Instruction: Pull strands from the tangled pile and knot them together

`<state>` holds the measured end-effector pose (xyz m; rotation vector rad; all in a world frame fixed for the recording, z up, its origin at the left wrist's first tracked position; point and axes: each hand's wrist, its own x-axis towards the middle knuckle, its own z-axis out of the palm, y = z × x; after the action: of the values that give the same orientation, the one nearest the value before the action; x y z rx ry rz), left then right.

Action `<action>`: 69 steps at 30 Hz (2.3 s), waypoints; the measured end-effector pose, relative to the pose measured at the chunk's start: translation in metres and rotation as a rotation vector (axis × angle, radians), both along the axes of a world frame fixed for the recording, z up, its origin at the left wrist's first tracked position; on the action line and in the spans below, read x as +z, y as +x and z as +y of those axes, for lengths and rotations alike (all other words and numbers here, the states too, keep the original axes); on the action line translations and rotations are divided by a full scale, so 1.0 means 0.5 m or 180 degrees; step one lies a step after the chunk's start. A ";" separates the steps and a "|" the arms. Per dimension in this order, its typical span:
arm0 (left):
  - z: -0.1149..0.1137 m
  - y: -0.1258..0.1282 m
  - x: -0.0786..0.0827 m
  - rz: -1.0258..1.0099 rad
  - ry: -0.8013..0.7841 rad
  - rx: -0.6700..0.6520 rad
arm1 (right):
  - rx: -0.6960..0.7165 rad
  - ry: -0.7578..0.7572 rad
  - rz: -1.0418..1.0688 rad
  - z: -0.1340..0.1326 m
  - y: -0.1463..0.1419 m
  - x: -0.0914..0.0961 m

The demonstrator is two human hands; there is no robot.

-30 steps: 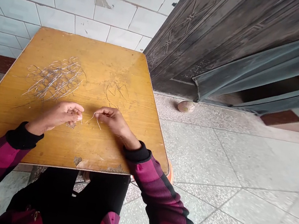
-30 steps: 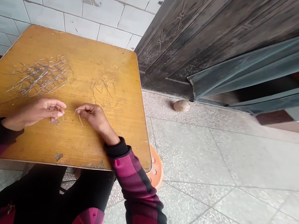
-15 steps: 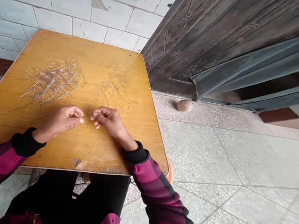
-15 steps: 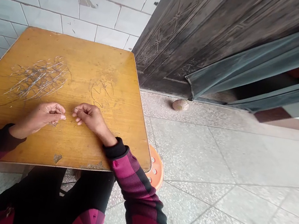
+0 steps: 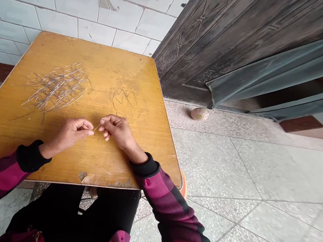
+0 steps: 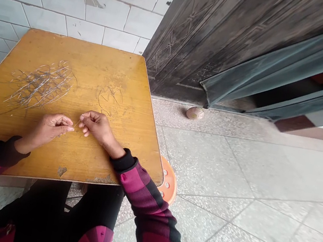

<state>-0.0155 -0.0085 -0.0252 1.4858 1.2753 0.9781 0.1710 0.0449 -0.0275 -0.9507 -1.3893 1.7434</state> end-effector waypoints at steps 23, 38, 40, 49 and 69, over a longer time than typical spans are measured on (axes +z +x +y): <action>0.008 -0.003 0.012 -0.0248 -0.0436 0.0128 | 0.0232 0.2486 -0.1362 0.002 0.045 0.025; 0.008 -0.012 0.009 0.0078 -0.0483 -0.0459 | 0.0714 0.4116 -0.2159 0.005 0.058 0.034; 0.008 -0.011 0.007 0.0107 -0.0460 -0.0462 | 0.0678 0.4205 -0.2276 0.001 0.056 0.037; 0.005 -0.003 0.013 0.0017 -0.0339 -0.0151 | 0.0547 0.2709 -0.1368 0.008 0.047 0.027; 0.007 -0.010 0.012 0.0000 -0.0275 -0.0095 | 0.0510 0.1236 -0.0847 0.041 0.069 0.014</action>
<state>-0.0204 -0.0049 -0.0195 1.4344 1.2760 0.8927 0.2053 0.0655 -0.0208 -0.8941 -1.9371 1.4136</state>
